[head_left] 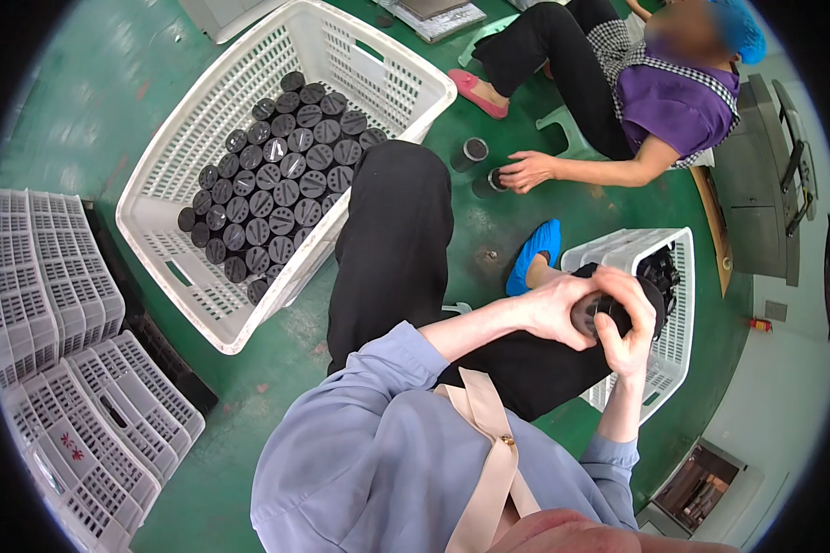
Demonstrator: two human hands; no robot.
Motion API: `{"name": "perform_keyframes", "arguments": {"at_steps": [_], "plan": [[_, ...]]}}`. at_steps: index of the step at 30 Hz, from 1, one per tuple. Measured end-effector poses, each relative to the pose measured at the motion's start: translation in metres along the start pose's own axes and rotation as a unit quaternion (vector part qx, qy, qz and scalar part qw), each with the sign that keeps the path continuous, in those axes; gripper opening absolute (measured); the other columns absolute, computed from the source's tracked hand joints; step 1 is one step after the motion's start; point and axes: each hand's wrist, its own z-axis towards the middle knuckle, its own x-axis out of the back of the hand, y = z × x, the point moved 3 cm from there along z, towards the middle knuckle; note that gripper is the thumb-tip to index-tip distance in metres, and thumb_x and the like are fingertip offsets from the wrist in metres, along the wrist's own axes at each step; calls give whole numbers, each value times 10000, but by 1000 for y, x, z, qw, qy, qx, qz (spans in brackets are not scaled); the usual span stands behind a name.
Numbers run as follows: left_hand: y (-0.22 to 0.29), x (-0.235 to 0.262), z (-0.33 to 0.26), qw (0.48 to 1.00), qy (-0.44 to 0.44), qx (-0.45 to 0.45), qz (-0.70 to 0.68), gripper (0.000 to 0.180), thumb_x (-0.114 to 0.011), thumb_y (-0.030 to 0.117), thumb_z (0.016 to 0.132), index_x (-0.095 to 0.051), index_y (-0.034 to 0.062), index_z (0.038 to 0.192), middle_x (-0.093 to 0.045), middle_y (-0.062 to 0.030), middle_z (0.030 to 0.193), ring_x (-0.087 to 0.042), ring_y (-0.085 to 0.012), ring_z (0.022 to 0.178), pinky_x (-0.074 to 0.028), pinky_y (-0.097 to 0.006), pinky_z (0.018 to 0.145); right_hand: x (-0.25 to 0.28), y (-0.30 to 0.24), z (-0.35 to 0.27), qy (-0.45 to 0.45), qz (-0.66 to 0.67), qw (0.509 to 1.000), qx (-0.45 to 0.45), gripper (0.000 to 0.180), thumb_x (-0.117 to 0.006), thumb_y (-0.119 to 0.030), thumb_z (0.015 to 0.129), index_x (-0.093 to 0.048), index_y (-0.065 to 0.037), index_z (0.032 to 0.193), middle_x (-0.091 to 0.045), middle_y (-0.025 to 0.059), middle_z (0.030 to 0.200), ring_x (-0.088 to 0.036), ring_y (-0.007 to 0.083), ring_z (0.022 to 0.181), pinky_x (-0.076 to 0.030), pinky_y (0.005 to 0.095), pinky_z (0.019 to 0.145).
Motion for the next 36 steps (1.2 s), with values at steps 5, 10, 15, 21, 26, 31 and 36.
{"name": "perform_keyframes", "arguments": {"at_steps": [5, 10, 15, 21, 26, 31, 36], "plan": [[1, 3, -7, 926, 260, -92, 257, 698, -910, 235, 630, -614, 31, 1228, -698, -135, 1084, -697, -336, 985, -506, -457, 899, -47, 26, -9, 273, -12, 948, -161, 169, -665, -28, 975, -702, 48, 1121, -728, 137, 1110, -687, 240, 1066, -530, 368, 984], [-1, 21, -6, 975, 172, -39, 136, 753, -888, 205, 623, -593, 1, 1285, -713, -148, 1178, -700, -362, 1072, -522, -462, 919, -24, 9, 9, 113, -44, 990, -76, 578, -789, -246, 903, -627, 28, 1386, -610, 209, 1459, -591, 351, 1351, -456, 452, 1136], [-4, 5, -3, 1000, 20, -3, 10, 590, -849, 156, 657, -607, -2, 1171, -684, -169, 1093, -672, -372, 1020, -504, -462, 908, -19, 4, 3, 67, -21, 996, -57, 274, -773, -62, 813, -722, 41, 1062, -754, 161, 1068, -728, 299, 1012, -556, 401, 946], [-8, 17, -8, 941, 227, -98, 233, 612, -887, 176, 632, -602, 21, 1152, -681, -145, 1092, -671, -356, 1038, -487, -471, 891, -54, 24, 2, 224, -47, 963, -146, 214, -708, -44, 924, -712, 21, 1128, -722, 149, 1151, -697, 291, 1088, -538, 397, 984], [-7, 14, -5, 976, -117, 103, -151, 590, -850, 146, 732, -588, 3, 1241, -657, -82, 1036, -658, -170, 934, -533, -341, 776, -15, -1, 6, 53, 12, 998, 15, 397, -817, -116, 731, -734, 18, 1095, -738, 176, 1154, -686, 386, 1148, -523, 503, 1033], [-3, -6, -7, 974, 184, -41, 123, 591, -876, 163, 682, -608, 33, 1193, -684, -165, 1094, -664, -398, 1017, -490, -469, 876, -46, 18, -11, 287, -48, 946, -143, 54, -720, 31, 891, -684, 12, 926, -722, 119, 958, -684, 244, 896, -543, 369, 868], [-20, 12, -13, 921, 291, -34, 256, 565, -829, 163, 748, -612, 36, 1254, -691, -145, 1105, -674, -368, 1053, -482, -482, 917, -66, 47, 0, 309, -4, 931, -196, 138, -723, -17, 915, -672, 25, 1036, -706, 120, 1030, -681, 243, 999, -529, 369, 925]]}}
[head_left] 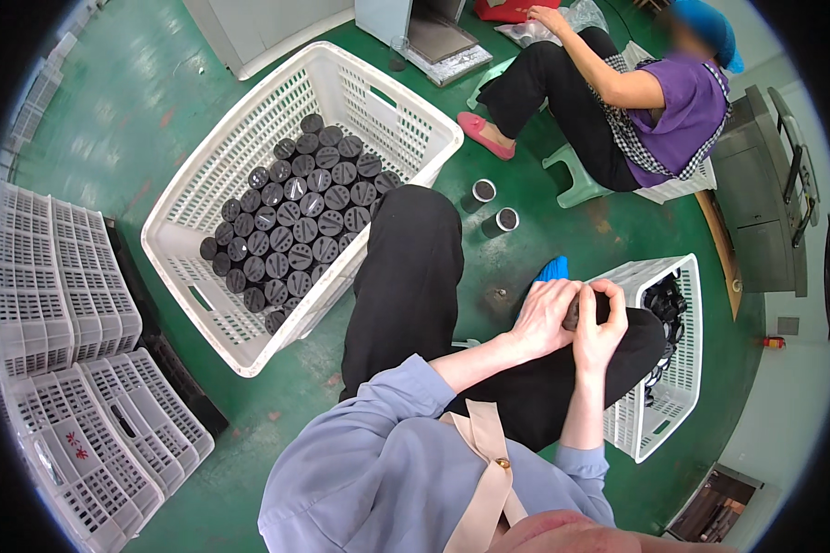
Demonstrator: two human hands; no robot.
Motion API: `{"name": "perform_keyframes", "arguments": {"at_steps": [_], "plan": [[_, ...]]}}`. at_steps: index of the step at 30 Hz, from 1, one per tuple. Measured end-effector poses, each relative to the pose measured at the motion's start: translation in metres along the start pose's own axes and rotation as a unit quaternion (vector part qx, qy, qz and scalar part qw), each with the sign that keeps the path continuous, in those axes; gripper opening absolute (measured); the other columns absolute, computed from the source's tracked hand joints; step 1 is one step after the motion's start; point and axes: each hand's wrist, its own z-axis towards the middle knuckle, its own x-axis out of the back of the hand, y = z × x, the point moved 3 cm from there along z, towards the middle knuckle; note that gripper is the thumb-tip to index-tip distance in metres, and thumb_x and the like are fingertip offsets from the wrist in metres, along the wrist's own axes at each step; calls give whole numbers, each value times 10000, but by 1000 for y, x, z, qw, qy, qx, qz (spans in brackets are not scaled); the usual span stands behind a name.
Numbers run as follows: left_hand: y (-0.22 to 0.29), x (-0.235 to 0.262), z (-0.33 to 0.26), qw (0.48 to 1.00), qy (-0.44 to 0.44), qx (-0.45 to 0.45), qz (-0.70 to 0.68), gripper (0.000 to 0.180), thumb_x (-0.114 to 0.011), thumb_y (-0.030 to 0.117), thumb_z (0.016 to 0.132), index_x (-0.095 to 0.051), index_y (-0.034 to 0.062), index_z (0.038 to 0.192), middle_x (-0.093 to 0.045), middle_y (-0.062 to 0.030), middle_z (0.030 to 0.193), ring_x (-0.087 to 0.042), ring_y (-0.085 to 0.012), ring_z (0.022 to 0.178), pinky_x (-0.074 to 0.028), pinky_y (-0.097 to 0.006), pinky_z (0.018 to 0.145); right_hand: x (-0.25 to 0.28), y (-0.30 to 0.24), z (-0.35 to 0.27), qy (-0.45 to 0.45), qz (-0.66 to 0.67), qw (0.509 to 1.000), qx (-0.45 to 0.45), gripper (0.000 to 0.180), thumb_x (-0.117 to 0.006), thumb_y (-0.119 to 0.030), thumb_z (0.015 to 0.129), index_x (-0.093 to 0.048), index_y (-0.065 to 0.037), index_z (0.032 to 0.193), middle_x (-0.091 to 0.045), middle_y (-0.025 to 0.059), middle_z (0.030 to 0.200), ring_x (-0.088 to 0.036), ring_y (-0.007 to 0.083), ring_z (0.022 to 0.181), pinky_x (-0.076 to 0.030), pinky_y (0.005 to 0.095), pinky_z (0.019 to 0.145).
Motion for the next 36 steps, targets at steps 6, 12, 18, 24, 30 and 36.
{"name": "perform_keyframes", "arguments": {"at_steps": [6, 12, 18, 24, 30, 36], "plan": [[7, 0, 12, 844, -400, 135, -332, 667, -835, 128, 660, -588, 17, 1270, -659, -109, 979, -674, -257, 899, -540, -392, 816, 42, -51, 22, -293, 17, 936, 194, 243, -759, -102, 846, -704, 30, 1043, -713, 149, 1110, -662, 301, 1093, -499, 429, 1020], [6, -3, -4, 998, -39, 51, -7, 583, -855, 211, 724, -596, 50, 1221, -688, -136, 1092, -679, -347, 1054, -464, -485, 896, -6, 7, 0, -5, -1, 1000, -20, 94, -742, -28, 926, -670, 24, 957, -700, 103, 936, -669, 210, 908, -522, 352, 880], [2, 11, 16, 900, -284, 124, -306, 570, -805, 111, 669, -601, -7, 1189, -666, -124, 1022, -675, -218, 969, -540, -378, 817, 30, -45, 17, -234, 53, 964, 113, 417, -792, -89, 755, -698, 30, 1144, -696, 175, 1207, -676, 310, 1144, -514, 428, 1033], [22, -8, 0, 991, -73, 65, -90, 474, -808, 129, 722, -607, 6, 1134, -654, -170, 1006, -659, -396, 1001, -510, -465, 843, 20, -31, 4, -77, 12, 995, 65, 154, -766, 23, 847, -688, 25, 980, -715, 115, 1002, -695, 225, 956, -539, 341, 890], [7, 13, 12, 979, -113, 67, -154, 529, -827, 121, 688, -590, 1, 1146, -666, -99, 952, -688, -270, 911, -524, -424, 794, 12, -37, 15, -162, -19, 981, 103, 305, -770, -63, 820, -691, 34, 1097, -716, 165, 1166, -684, 322, 1145, -512, 428, 1042], [4, -11, -7, 806, -456, 137, -350, 566, -853, 118, 695, -592, -25, 1177, -654, -61, 940, -657, -165, 881, -542, -338, 765, 37, -43, 14, -293, 98, 947, 89, 136, -755, 8, 813, -714, 26, 941, -713, 108, 873, -693, 237, 827, -541, 341, 792]]}}
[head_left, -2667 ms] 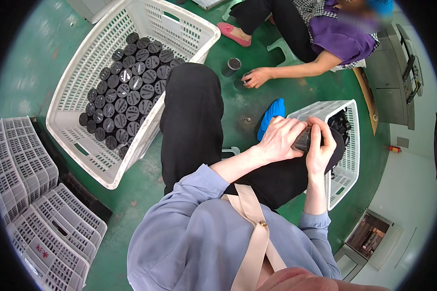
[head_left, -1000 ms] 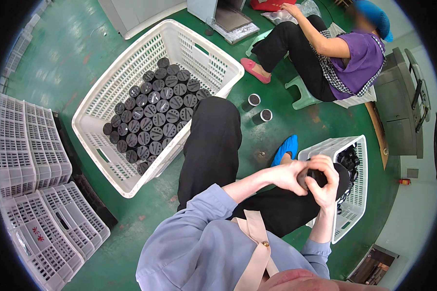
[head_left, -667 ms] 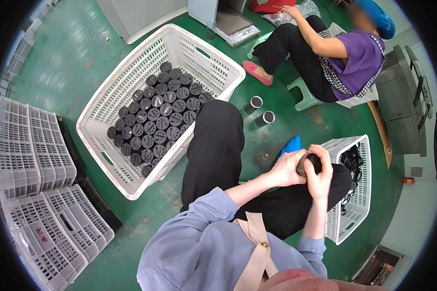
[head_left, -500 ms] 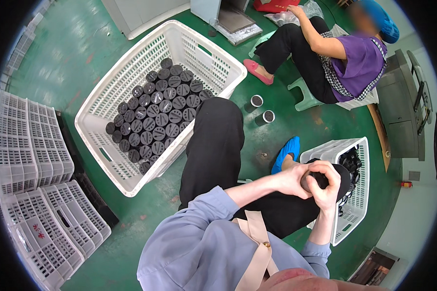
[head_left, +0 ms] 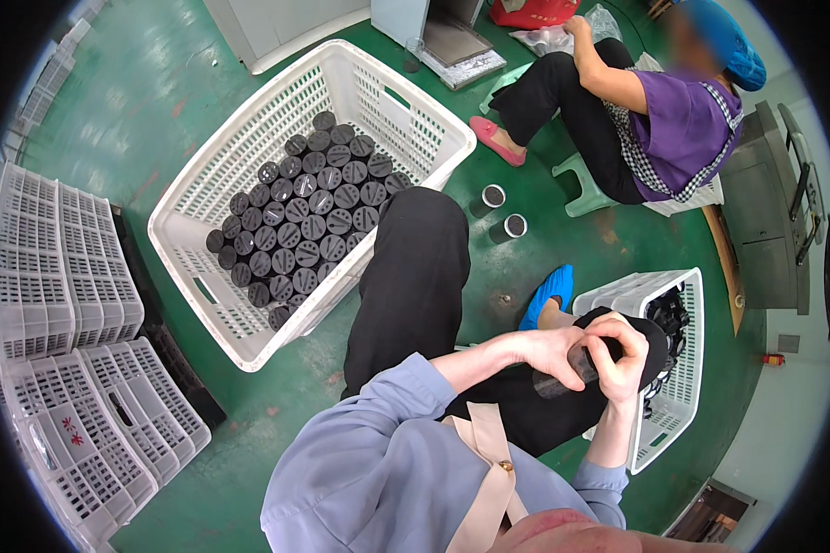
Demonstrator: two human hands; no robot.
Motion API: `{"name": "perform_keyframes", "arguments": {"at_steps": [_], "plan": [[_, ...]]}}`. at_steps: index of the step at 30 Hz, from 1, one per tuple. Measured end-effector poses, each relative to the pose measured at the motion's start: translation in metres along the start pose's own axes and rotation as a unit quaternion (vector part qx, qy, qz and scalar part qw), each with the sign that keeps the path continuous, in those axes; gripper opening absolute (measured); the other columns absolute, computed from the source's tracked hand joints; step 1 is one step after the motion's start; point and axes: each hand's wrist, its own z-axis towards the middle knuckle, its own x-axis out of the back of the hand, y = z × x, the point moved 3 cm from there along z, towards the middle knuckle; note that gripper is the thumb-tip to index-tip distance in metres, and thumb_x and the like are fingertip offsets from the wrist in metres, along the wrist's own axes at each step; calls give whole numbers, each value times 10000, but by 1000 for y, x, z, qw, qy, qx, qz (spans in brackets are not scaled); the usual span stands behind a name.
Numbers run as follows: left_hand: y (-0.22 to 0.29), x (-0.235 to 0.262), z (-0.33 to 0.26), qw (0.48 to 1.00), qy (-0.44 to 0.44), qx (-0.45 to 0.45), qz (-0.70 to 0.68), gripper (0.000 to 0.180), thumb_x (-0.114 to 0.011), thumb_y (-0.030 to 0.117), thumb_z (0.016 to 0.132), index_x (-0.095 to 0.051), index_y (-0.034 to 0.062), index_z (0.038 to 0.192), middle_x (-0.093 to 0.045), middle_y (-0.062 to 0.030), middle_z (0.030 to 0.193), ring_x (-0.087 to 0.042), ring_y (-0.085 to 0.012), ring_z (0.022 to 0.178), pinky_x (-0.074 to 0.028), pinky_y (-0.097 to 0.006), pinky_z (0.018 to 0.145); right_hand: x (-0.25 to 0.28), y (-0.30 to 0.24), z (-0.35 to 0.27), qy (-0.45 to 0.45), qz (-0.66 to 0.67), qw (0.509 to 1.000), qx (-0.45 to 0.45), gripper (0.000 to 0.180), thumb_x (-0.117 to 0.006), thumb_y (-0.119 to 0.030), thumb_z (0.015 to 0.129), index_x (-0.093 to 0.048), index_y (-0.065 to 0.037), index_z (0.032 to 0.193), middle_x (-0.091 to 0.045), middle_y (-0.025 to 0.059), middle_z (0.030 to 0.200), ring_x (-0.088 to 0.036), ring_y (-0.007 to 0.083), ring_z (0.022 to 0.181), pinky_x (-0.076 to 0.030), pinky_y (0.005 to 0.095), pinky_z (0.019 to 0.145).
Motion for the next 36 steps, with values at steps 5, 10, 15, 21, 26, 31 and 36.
{"name": "perform_keyframes", "arguments": {"at_steps": [5, 10, 15, 21, 26, 31, 36], "plan": [[16, -3, 2, 961, 252, -37, 112, 686, -870, 179, 674, -560, -19, 1252, -722, -182, 1046, -729, -336, 981, -577, -440, 873, -13, 26, -4, 209, -35, 972, -103, 50, -745, -12, 944, -717, 27, 959, -728, 46, 842, -670, 99, 794, -533, 274, 763], [24, -4, -2, 950, 286, -8, 124, 729, -880, 184, 674, -552, -15, 1294, -715, -193, 1090, -720, -343, 1040, -573, -449, 905, -9, 20, 3, 158, -40, 984, -68, 42, -723, 28, 907, -704, 26, 945, -727, 83, 870, -680, 145, 816, -534, 293, 785], [13, -7, 8, 990, 92, -105, -30, 550, -877, 182, 705, -627, -23, 1151, -683, -88, 1020, -674, -186, 1009, -553, -340, 866, 4, -25, 13, -26, -56, 994, 91, 276, -786, -98, 715, -706, 23, 949, -713, 140, 916, -696, 336, 886, -556, 437, 844], [25, -20, 2, 995, 38, -50, -73, 330, -861, 174, 725, -652, -7, 904, -653, -23, 842, -645, -117, 882, -544, -314, 772, 7, -17, -3, 7, -16, 1000, 20, 91, -739, 26, 772, -676, 29, 837, -720, 136, 833, -707, 269, 796, -559, 374, 771], [25, -33, -2, 980, 179, -54, -69, 383, -845, 161, 725, -639, -5, 1002, -670, -27, 921, -648, -119, 893, -548, -310, 785, 6, 1, -11, 40, 13, 999, 0, 56, -701, 85, 804, -679, 43, 832, -721, 131, 830, -706, 237, 798, -556, 351, 762], [23, -39, -7, 973, 216, -73, -39, 508, -840, 173, 701, -601, -28, 1103, -666, -74, 979, -648, -137, 919, -552, -334, 813, 3, -6, -15, 45, -15, 999, -2, 53, -709, 82, 804, -685, 47, 836, -724, 133, 836, -708, 239, 787, -558, 341, 763], [37, -35, -14, 977, 207, -49, 11, 571, -863, 178, 693, -593, -28, 1152, -676, -90, 1005, -665, -170, 954, -556, -362, 838, 4, -19, -8, 4, -21, 997, 71, 83, -738, 39, 771, -698, 16, 841, -737, 133, 859, -721, 274, 805, -576, 385, 796]]}}
